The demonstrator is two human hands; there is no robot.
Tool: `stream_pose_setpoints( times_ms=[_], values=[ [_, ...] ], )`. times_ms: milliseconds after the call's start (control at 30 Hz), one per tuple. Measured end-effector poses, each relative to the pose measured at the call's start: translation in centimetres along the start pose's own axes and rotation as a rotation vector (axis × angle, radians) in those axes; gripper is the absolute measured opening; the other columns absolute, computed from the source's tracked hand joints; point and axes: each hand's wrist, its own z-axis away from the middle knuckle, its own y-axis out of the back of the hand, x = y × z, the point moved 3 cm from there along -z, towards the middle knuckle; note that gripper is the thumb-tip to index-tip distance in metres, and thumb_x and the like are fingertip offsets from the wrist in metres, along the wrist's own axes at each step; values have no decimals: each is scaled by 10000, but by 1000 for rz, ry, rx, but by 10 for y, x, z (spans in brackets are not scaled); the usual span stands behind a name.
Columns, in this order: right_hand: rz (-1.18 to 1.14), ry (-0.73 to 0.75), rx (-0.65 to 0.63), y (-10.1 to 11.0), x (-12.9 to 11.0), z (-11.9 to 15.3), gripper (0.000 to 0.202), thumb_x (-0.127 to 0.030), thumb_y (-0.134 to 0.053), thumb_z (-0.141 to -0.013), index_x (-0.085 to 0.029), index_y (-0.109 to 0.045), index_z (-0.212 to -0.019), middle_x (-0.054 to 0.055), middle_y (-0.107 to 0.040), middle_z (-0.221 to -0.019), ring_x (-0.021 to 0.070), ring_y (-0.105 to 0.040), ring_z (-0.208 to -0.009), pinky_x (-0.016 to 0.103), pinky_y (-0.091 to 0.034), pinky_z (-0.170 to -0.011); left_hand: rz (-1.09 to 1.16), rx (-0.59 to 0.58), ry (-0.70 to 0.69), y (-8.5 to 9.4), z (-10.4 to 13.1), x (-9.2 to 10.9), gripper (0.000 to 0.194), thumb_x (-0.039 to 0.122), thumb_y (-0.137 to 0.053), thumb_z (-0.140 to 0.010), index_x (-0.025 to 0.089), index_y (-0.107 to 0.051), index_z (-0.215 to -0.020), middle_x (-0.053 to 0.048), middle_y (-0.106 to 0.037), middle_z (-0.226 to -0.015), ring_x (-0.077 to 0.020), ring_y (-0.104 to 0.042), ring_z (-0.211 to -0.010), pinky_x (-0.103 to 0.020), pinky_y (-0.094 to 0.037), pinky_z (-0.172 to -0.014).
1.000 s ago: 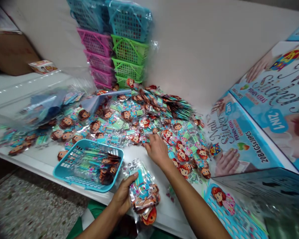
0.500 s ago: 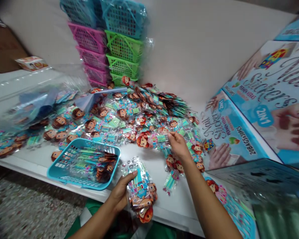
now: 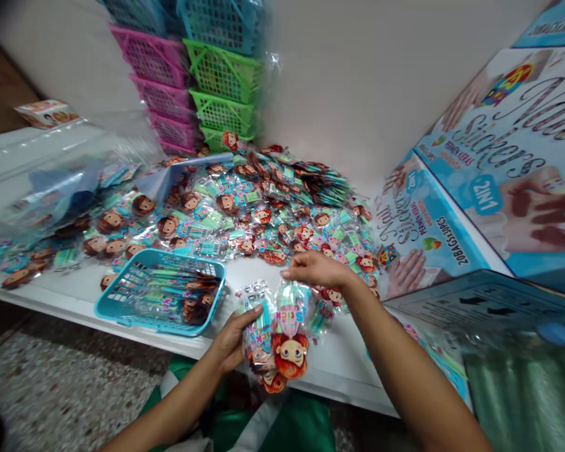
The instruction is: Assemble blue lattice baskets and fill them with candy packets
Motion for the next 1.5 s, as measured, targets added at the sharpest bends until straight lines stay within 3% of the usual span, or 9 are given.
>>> stream_pose_setpoints(
  times_ms=[267, 533, 733, 833, 967, 1100, 1233, 1367, 1500],
  values=[
    [296, -40, -221, -33, -14, -24, 440, -592, -633, -720, -163, -556, -666, -43, -510, -552, 95, -440, -498, 219, -326, -483, 123, -181, -26, -11, 6, -4, 519, 391, -704, -766, 117, -574, -1187, -136, -702, -1047, -276, -661, -993, -402, -461, -951],
    [687, 337, 154, -80, -32, -37, 304, -379, -501, -908, -195, -532, -1147, 56, -640, -978, 173, -581, -844, 268, -396, -727, 86, -66, -12, 0, 2, -8, 352, 135, -763, -657, 106, -642, -986, -76, -708, -832, -196, -670, -703, -370, -490, -817],
    [773, 268, 295, -73, -49, -115, 287, -391, -423, -946, -187, -571, -1083, 77, -641, -997, 197, -585, -899, 286, -401, -764, 39, -20, 13, 5, 5, -9, 289, 129, -733, -647, 130, -649, -924, -60, -689, -747, -199, -651, -649, -365, -493, -731],
    [781, 275, 325, -84, -65, -157, 416, -406, -577, -854, -169, -515, -1191, 139, -582, -1149, 267, -529, -1053, 343, -387, -849, 41, -2, 33, 5, 5, -10, 336, 106, -739, -602, 127, -649, -925, -48, -677, -712, -188, -633, -608, -343, -493, -676],
    [735, 241, 303, -86, -68, -187, 323, -256, -680, -738, -152, -588, -1029, 129, -616, -1033, 287, -547, -991, 364, -390, -840, 43, -7, 41, 7, 3, -8, 381, 101, -744, -567, 124, -650, -936, -43, -667, -702, -184, -618, -601, -340, -488, -661],
    [604, 195, 283, -37, -49, -158, 156, -243, -563, -787, -157, -582, -915, 56, -621, -881, 214, -573, -840, 310, -425, -738, 40, -33, 40, 12, 1, -3, 322, 124, -750, -598, 134, -661, -907, -45, -662, -715, -175, -614, -625, -338, -473, -713],
    [442, 197, 140, 11, -41, -73, 245, -337, -539, -809, -171, -533, -990, 12, -605, -866, 147, -574, -752, 252, -445, -664, 32, -116, 42, 13, 0, 1, 273, 169, -746, -665, 155, -675, -928, -67, -680, -819, -196, -640, -737, -368, -444, -840],
    [356, 100, -489, -13, -42, 1, 308, -307, -623, -752, -177, -573, -1027, -21, -568, -762, 114, -524, -644, 210, -395, -575, 3, -231, 105, 10, -1, -1, 253, 249, -751, -694, 141, -685, -914, -70, -685, -831, -211, -650, -769, -376, -442, -863],
    [748, 5, -573, -48, -44, 11, 445, -253, -694, -633, -197, -580, -1059, -37, -548, -707, 122, -486, -598, 208, -315, -505, 35, -360, 65, 3, 0, -6, 402, 336, -761, -697, 134, -663, -1031, -98, -699, -915, -238, -666, -842, -377, -459, -864]
  ],
)
